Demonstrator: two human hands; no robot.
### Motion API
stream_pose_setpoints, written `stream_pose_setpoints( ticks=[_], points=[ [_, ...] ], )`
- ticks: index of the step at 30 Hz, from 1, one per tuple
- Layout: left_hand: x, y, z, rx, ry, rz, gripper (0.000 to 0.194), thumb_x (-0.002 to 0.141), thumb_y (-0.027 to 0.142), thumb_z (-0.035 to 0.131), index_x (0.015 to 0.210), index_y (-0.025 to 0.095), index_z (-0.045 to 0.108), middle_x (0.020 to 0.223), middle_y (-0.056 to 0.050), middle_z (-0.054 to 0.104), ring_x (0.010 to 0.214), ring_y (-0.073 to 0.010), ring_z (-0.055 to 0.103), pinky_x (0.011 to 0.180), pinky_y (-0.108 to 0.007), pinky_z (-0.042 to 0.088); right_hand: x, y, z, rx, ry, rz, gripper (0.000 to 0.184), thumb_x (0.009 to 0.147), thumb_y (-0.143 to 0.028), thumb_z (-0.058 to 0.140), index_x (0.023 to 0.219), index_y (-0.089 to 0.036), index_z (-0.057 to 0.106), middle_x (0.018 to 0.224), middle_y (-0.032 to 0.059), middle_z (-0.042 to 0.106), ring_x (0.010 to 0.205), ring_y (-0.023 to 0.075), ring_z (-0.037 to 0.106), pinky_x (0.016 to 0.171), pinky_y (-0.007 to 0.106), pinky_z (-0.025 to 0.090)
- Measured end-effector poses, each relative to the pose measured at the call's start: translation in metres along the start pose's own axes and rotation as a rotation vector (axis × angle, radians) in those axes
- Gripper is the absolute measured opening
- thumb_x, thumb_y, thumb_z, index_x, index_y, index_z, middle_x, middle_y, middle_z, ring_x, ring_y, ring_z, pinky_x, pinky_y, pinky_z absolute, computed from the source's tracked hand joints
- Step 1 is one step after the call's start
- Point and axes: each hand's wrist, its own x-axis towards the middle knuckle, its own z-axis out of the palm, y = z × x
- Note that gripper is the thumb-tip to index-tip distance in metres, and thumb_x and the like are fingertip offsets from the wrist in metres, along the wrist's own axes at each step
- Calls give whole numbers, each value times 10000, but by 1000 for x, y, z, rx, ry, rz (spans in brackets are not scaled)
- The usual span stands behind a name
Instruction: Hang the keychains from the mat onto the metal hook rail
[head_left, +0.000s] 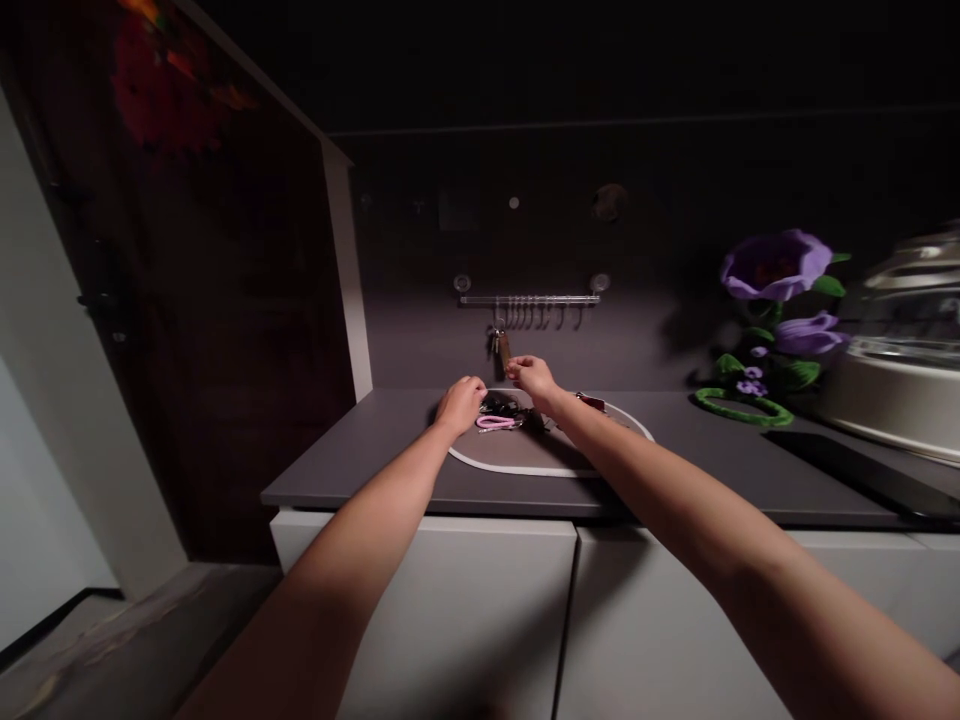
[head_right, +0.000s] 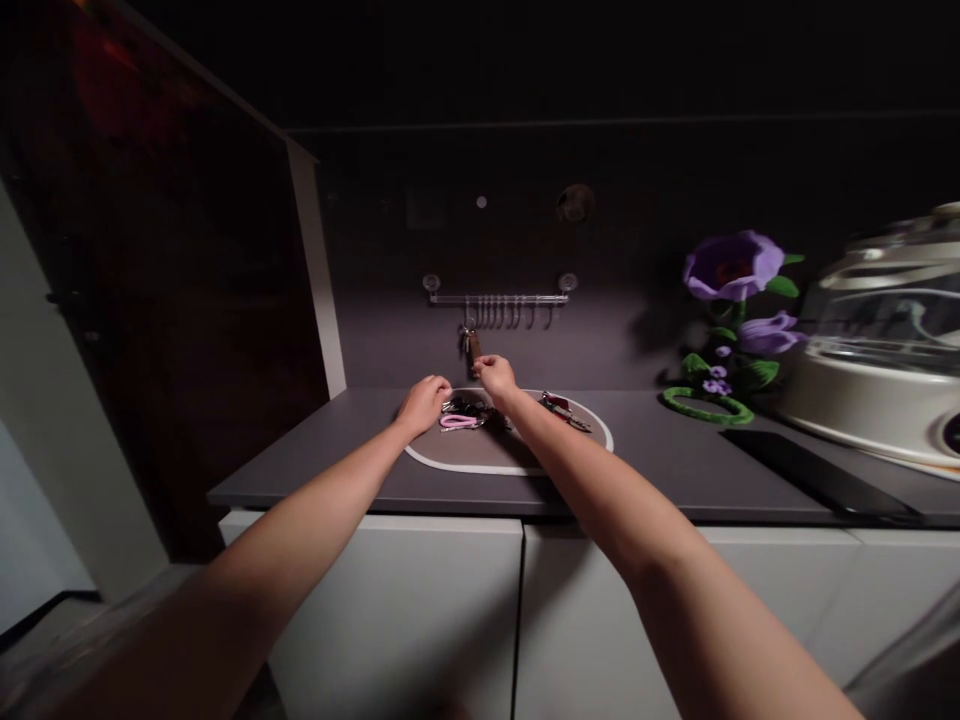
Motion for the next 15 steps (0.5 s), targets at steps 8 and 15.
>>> stream_pose_setpoints(
  ticks=[8,15],
  points=[
    [-2,0,3,80,-71,59,191,828,210,473,921,216,639,972,-55,585,922,-155,533,818,-268,408,-42,-3,-13,-290,-73,-23,80,701,-190,555,757,-157,602,760,39,640,675,129,543,682,259,406],
    [0,1,4,253,-145,180,269,845,188,438,1024,256,626,1071,-38,604,1010,-173,497,855,-299,368,-51,-8,-19,-806,-238,-128,182,790,-174,505,897,-142,649,922,97,671,854,176,595,757,246,398]
  ],
)
